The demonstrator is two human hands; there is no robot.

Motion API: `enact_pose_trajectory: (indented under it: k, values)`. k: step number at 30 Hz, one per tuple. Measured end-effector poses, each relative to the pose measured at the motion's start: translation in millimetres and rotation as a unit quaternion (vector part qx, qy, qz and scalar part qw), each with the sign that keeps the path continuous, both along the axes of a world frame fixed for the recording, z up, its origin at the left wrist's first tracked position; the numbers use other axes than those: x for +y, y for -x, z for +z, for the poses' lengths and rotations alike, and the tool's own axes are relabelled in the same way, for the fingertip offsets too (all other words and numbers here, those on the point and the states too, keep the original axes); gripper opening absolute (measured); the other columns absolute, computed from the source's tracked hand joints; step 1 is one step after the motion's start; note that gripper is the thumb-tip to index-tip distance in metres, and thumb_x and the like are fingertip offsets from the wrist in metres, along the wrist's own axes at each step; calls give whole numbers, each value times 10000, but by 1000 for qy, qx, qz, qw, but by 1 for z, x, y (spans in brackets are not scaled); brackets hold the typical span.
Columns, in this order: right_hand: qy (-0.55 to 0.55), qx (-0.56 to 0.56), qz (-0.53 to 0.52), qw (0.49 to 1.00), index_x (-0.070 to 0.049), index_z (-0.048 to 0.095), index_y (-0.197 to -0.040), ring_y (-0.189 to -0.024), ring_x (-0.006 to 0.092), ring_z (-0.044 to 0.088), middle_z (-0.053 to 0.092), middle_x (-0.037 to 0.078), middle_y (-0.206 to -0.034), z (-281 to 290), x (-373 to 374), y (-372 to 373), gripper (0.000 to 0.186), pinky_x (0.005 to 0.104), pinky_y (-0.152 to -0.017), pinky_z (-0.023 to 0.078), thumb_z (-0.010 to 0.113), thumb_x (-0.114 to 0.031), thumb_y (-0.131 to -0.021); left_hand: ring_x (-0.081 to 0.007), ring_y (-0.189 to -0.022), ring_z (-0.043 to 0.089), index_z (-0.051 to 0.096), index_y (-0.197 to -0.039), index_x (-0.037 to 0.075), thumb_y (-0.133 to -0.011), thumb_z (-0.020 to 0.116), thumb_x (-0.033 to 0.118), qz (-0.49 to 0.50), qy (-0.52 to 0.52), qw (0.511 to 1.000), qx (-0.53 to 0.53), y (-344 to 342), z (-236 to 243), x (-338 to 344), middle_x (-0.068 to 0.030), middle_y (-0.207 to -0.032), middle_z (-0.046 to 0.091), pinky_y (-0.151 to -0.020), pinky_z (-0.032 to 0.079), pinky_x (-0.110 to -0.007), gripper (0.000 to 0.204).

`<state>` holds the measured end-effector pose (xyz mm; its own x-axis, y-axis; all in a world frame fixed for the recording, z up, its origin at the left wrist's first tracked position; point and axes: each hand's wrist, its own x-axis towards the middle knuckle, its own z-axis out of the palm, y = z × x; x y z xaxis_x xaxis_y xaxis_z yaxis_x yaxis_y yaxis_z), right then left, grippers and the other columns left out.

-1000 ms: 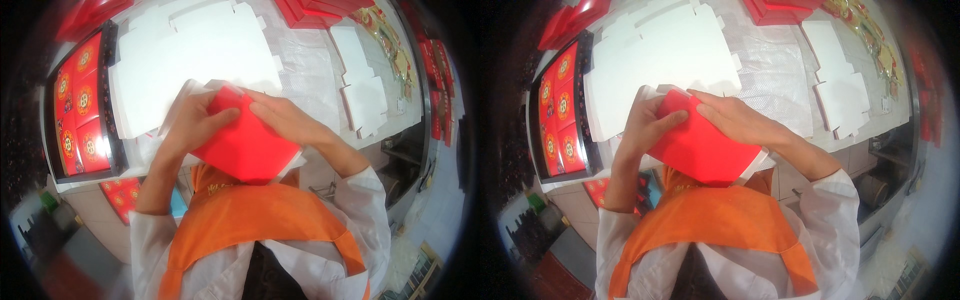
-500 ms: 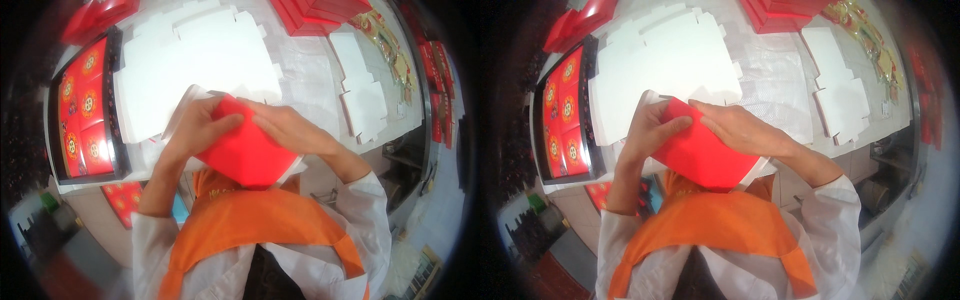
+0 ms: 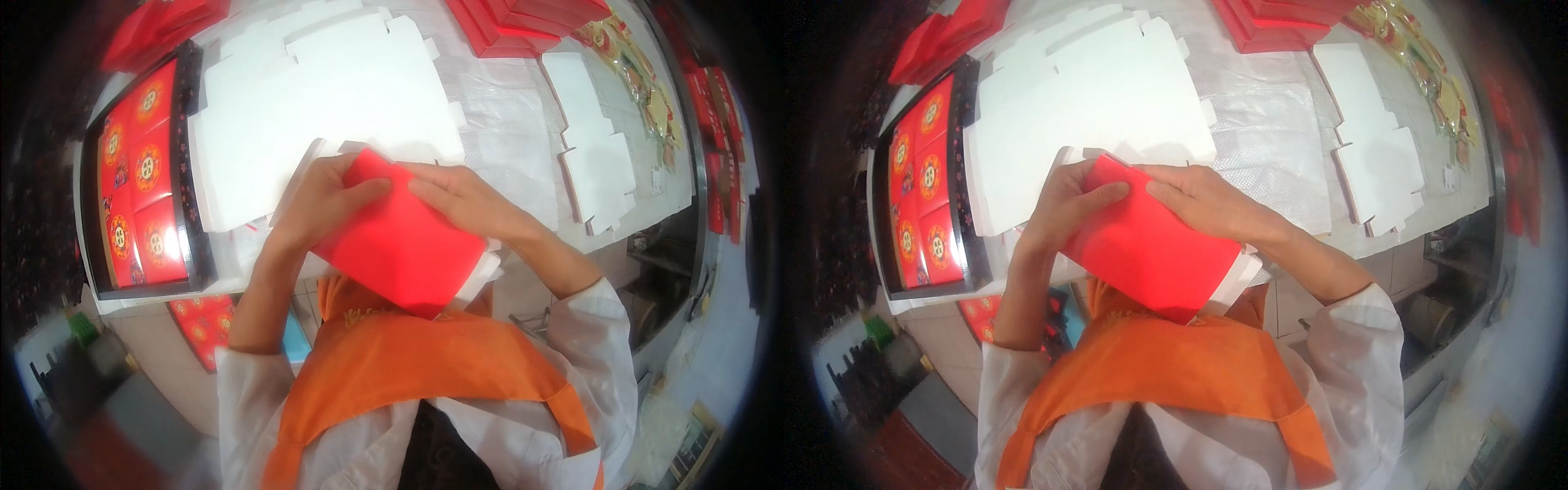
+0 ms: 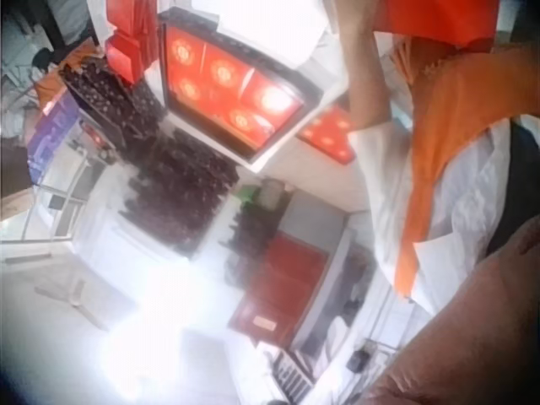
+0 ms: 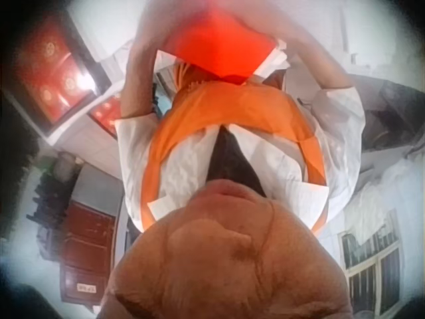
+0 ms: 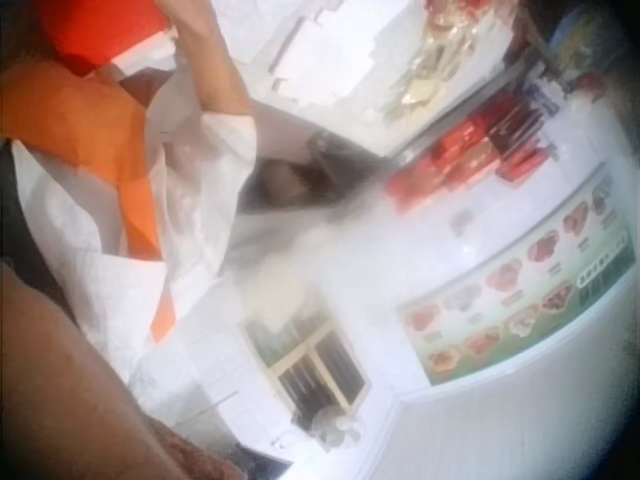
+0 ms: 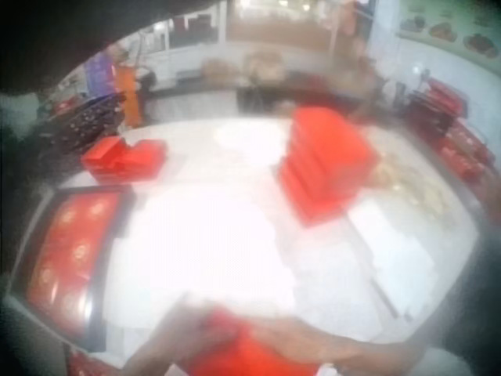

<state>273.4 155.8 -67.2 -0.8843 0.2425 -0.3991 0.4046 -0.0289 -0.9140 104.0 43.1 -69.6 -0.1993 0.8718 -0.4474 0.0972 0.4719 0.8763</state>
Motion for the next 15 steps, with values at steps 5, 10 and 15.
enact_pose_trajectory:
  k: [5,10,15]
  values:
    - [-60,7,26,998,-114,430,-1275,-943,276,577,604,167,-1017,-2,-1,0,399,344,-840,437,327,-286,-929,-140,-728,606,638,-941,4,-799,592,193,8,-9,1000,-16,0,-1,-1,-81,-812,650,-697,481,-261,241]
    - [-74,10,30,997,-125,398,-1300,-933,304,582,601,175,-1027,0,-4,0,419,359,-843,442,316,-305,-930,-138,-721,603,639,-934,10,-804,594,196,-2,-11,1000,-5,2,-7,-2,-74,-804,648,-695,482,-266,231]
    - [-83,-6,54,995,-140,377,-1322,-953,302,579,591,183,-1056,3,-4,0,426,356,-858,438,328,-292,-927,-141,-715,601,637,-920,8,-806,596,203,-5,-26,1000,-5,2,-8,-4,-73,-799,644,-693,481,-267,230]
